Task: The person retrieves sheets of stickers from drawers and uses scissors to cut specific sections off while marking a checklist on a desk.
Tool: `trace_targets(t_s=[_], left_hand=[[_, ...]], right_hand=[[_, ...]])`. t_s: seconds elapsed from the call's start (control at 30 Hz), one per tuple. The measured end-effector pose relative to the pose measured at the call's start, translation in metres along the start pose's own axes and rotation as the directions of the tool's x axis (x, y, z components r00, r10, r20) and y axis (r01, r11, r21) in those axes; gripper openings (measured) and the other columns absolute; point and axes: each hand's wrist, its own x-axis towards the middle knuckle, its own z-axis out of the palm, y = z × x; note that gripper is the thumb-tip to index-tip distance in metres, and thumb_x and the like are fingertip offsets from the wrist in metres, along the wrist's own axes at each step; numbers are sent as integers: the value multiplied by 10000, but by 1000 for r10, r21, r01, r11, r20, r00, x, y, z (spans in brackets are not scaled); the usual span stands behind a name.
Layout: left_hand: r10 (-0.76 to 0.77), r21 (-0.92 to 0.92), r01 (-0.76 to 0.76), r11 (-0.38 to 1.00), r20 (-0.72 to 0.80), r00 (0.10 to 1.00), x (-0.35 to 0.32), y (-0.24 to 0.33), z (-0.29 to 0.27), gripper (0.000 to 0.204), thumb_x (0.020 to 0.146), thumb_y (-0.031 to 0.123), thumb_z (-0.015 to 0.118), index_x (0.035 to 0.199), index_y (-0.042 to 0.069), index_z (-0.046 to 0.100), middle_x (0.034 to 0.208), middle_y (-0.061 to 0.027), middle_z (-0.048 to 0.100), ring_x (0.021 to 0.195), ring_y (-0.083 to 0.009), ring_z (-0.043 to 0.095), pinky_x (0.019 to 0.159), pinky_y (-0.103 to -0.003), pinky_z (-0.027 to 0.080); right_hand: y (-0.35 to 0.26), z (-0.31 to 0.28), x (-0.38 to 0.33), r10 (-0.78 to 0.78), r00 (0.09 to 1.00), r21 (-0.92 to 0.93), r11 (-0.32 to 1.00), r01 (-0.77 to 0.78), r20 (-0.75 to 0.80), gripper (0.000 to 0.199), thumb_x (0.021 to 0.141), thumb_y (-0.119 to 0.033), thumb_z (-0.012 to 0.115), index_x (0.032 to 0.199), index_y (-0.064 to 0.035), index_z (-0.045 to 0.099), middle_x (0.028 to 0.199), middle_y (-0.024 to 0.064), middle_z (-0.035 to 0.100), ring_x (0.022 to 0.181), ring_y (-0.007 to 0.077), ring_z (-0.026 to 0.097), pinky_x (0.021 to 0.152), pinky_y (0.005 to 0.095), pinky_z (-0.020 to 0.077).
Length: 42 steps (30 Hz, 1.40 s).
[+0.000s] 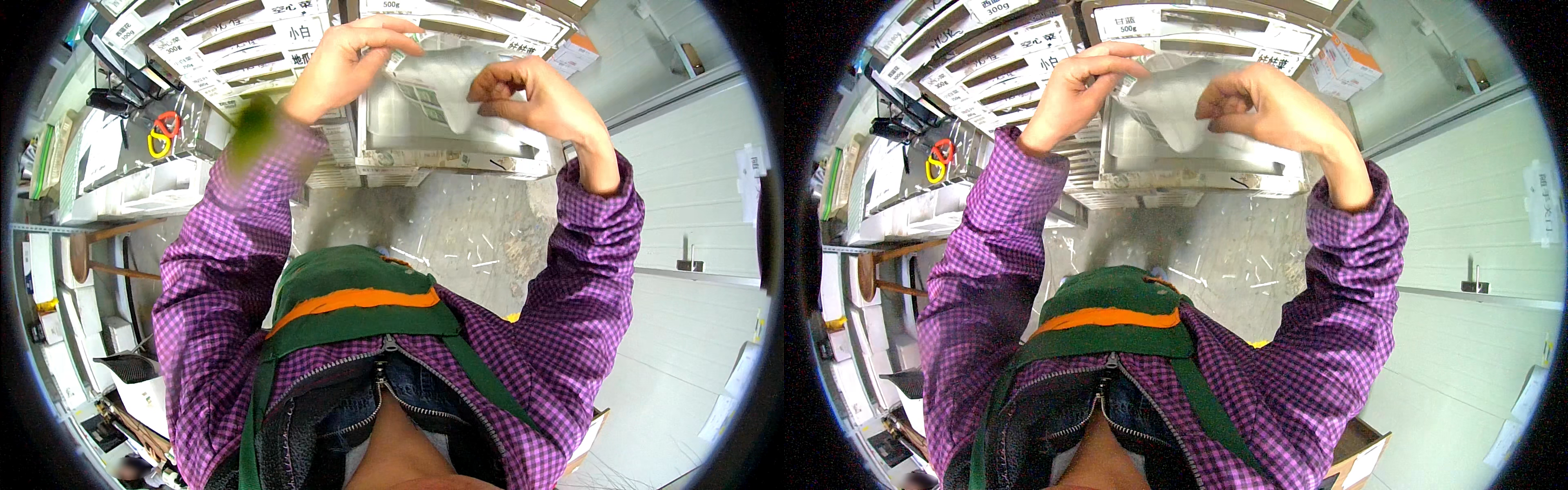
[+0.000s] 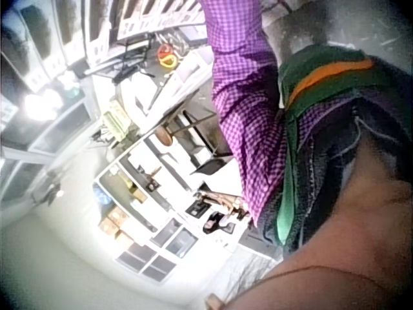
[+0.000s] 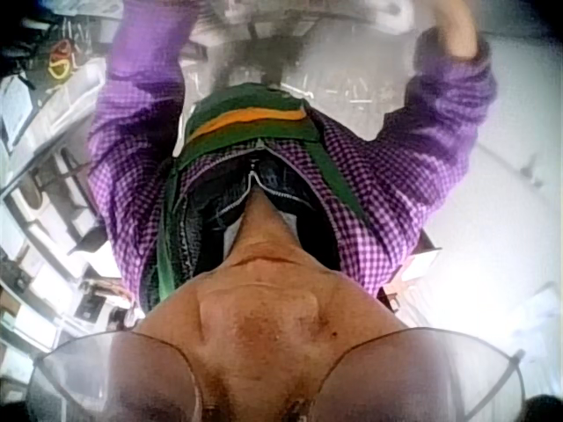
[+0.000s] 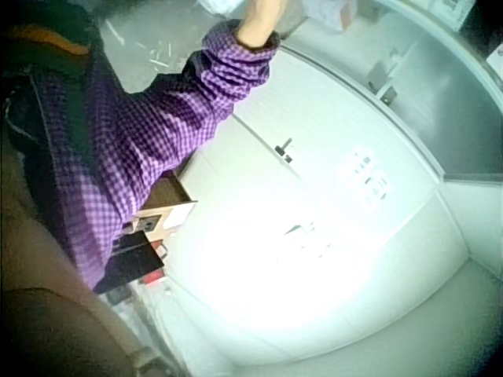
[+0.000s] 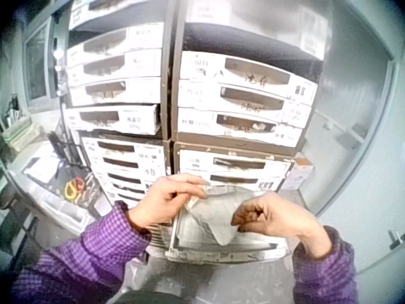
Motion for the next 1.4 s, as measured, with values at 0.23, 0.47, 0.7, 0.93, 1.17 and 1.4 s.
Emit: trace_targets(t_s=[0.23,0.47,0.7,0.93,1.17,1.4], left_hand=[[58,-80,-52,995,80,995,20,0,-7,381,795,-162,446,973,41,715,1154,-80,672,1116,-208,605,923,-300,472],[124,-69,-108,992,332,935,24,-5,-3,317,834,-100,537,1038,66,716,1175,-95,671,1112,-253,626,991,-357,483],[58,-372,122,920,438,897,-18,40,-20,477,817,288,720,1221,54,627,1289,-148,598,1171,-287,584,1005,-399,462],[280,-488,-16,873,472,836,-71,105,-67,312,829,165,723,1106,26,682,1064,-145,682,919,-324,641,786,-403,499],[-43,-392,66,918,68,997,-132,100,-167,215,833,59,722,1019,-42,683,889,-174,713,784,-170,675,679,-293,513],[-607,-657,238,715,-415,678,-300,74,-260,332,865,80,645,1175,-38,623,1133,-126,672,998,-193,630,885,-335,485]], right_hand=[[2,32,11,-198,977,49,978,202,-74,175,795,-35,685,967,-3,677,880,47,698,800,133,611,720,282,489],[-67,73,-13,-273,961,10,962,273,50,134,827,-55,649,961,-48,662,862,95,665,780,264,638,718,346,503],[-119,45,-76,-91,988,459,888,22,128,120,782,24,698,895,-9,680,874,100,691,779,193,676,686,284,523],[-127,76,-86,-82,788,574,640,510,-610,106,802,-22,678,848,12,588,700,100,633,582,180,597,557,288,492],[3,162,-92,456,611,497,860,-116,-647,207,930,-229,625,918,-24,600,780,73,648,694,122,554,683,277,453],[-24,204,2,367,429,434,899,66,-826,198,953,-186,603,896,3,612,803,68,616,758,115,532,770,270,428]])
